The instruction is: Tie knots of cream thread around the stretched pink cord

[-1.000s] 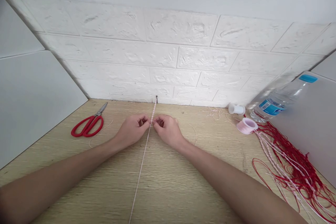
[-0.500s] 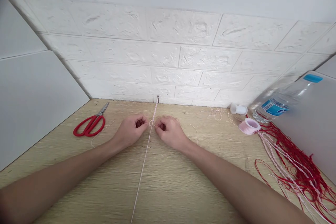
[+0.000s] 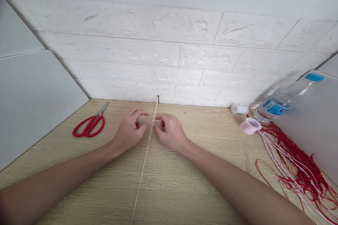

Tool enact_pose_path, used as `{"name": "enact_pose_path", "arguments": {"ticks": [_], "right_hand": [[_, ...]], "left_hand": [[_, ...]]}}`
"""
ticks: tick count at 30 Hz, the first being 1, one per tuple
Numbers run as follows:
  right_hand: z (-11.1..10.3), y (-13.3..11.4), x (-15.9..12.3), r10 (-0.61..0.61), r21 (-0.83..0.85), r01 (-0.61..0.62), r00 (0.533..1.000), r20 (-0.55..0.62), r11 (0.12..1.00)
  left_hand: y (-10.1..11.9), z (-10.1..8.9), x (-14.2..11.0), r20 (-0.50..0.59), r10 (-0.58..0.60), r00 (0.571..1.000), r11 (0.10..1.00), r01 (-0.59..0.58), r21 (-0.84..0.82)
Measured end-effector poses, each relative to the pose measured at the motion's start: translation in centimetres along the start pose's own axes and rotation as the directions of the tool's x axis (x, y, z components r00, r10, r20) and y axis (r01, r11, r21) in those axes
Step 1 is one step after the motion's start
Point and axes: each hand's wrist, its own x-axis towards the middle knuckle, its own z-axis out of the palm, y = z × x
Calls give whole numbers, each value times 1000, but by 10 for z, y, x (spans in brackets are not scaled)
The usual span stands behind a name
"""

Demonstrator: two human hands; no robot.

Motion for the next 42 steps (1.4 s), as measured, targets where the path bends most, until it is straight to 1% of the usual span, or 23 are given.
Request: {"name": "enact_pose_path", "arguments": {"ticks": [2, 4, 7, 11, 13, 15, 17, 21, 30, 42], "right_hand": [[1, 1, 0, -38, -11, 38, 999, 15, 999], [1, 2, 1, -61, -23, 61, 998, 22, 998], [1, 3, 2, -60, -26, 60, 998, 8, 998], [2, 3, 2, -29, -16, 28, 999, -30, 999], [2, 3, 2, -27, -20, 27, 999, -25, 999], [2, 3, 1, -36, -21, 36, 999, -11, 999], [3, 3, 1, -54, -23, 54, 999, 3, 998], [3, 3, 2, -79, -67, 80, 997, 20, 995], [5, 5, 4, -30, -129, 32, 999, 15, 991], [5, 4, 3, -40, -159, 39, 999, -1, 987]], "left_hand": [[1, 2, -2, 34, 62, 998, 998, -62, 5], [0, 3, -3, 52, 84, 995, 996, -84, 2], [-3, 4, -2, 48, 59, 997, 998, -59, -19], [-5, 3, 0, 28, -17, 999, 1000, 17, -2], [-4, 2, 0, 38, -40, 998, 999, 40, 4], [-2, 2, 0, 57, -29, 998, 1000, 29, -1], [0, 2, -1, 72, 9, 997, 1000, -9, -2], [1, 2, -1, 83, 60, 995, 997, -64, 42], [2, 4, 3, 81, -6, 997, 990, -5, 141], [-3, 6, 2, 66, 55, 996, 982, -66, 176]]}}
